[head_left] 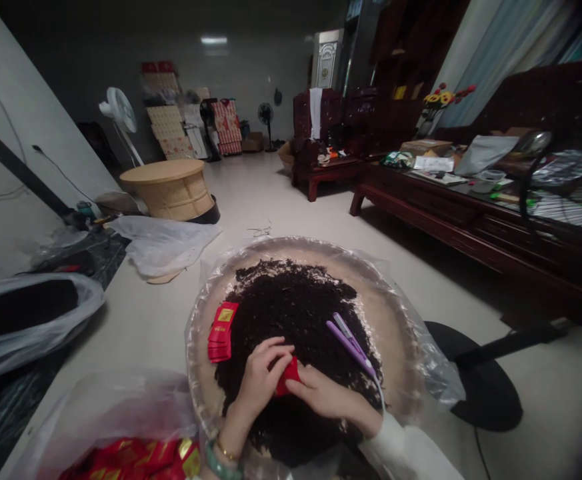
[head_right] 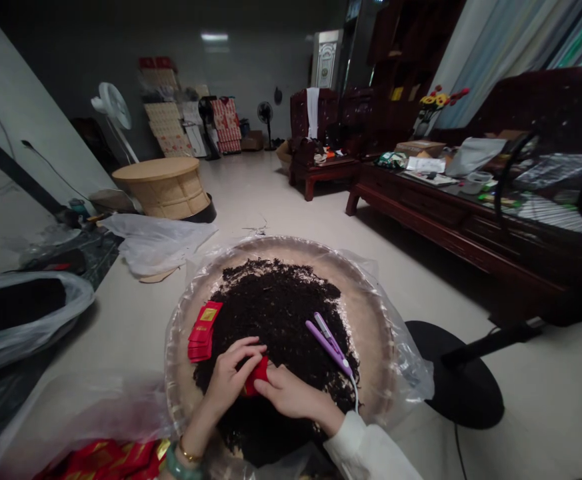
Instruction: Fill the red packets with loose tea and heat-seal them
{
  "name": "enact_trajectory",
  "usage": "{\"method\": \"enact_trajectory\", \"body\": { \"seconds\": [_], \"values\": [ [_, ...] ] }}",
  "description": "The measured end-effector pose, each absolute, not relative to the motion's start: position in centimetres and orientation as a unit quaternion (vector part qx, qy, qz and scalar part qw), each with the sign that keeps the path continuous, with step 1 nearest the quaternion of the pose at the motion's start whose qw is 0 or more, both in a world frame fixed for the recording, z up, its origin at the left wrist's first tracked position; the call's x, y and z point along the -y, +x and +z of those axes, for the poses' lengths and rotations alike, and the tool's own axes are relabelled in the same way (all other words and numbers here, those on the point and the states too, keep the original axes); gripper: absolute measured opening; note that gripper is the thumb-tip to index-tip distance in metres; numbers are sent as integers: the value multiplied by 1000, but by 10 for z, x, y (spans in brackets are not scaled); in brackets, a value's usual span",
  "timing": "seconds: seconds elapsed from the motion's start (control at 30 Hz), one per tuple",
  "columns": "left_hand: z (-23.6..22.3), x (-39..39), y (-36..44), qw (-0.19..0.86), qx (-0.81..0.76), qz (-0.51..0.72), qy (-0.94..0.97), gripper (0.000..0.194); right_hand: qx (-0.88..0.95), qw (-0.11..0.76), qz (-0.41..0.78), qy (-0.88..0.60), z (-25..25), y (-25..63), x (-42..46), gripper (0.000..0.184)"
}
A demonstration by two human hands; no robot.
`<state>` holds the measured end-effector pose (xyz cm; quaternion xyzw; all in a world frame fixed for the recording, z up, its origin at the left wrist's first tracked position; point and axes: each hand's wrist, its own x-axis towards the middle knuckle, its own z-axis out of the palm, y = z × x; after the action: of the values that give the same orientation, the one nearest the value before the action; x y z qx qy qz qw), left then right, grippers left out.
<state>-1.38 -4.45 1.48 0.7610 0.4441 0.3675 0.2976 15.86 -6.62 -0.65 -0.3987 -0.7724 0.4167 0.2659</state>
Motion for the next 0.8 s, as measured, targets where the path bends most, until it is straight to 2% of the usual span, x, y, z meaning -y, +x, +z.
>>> {"method": "enact_trajectory", "body": {
  "seconds": [0.07, 0.17, 0.2, 0.33, 0.47, 0.6, 0.8],
  "values": [
    [6, 46, -16, 204, -415, 378, 802, 26, 711, 305, 503, -386, -8, 160, 62, 33],
    [-6, 52, -21, 79, -358, 341, 865, 58, 599, 344, 637, -342, -9, 164, 58, 46],
    [-9, 54, -22, 46, -351, 328, 876, 61, 564, 350, 671, -329, -9, 164, 57, 49],
    [-18, 61, -22, -34, -371, 310, 875, 51, 495, 341, 726, -334, -11, 163, 58, 57],
    [-25, 66, -19, -41, -422, 305, 853, 53, 544, 305, 693, -363, -6, 158, 61, 66],
    [-31, 70, -20, -6, -451, 287, 845, 56, 624, 258, 620, -399, 0, 154, 63, 65],
    [-41, 76, -23, 43, -472, 313, 823, 54, 677, 213, 575, -406, -2, 147, 57, 69]
  ]
}}
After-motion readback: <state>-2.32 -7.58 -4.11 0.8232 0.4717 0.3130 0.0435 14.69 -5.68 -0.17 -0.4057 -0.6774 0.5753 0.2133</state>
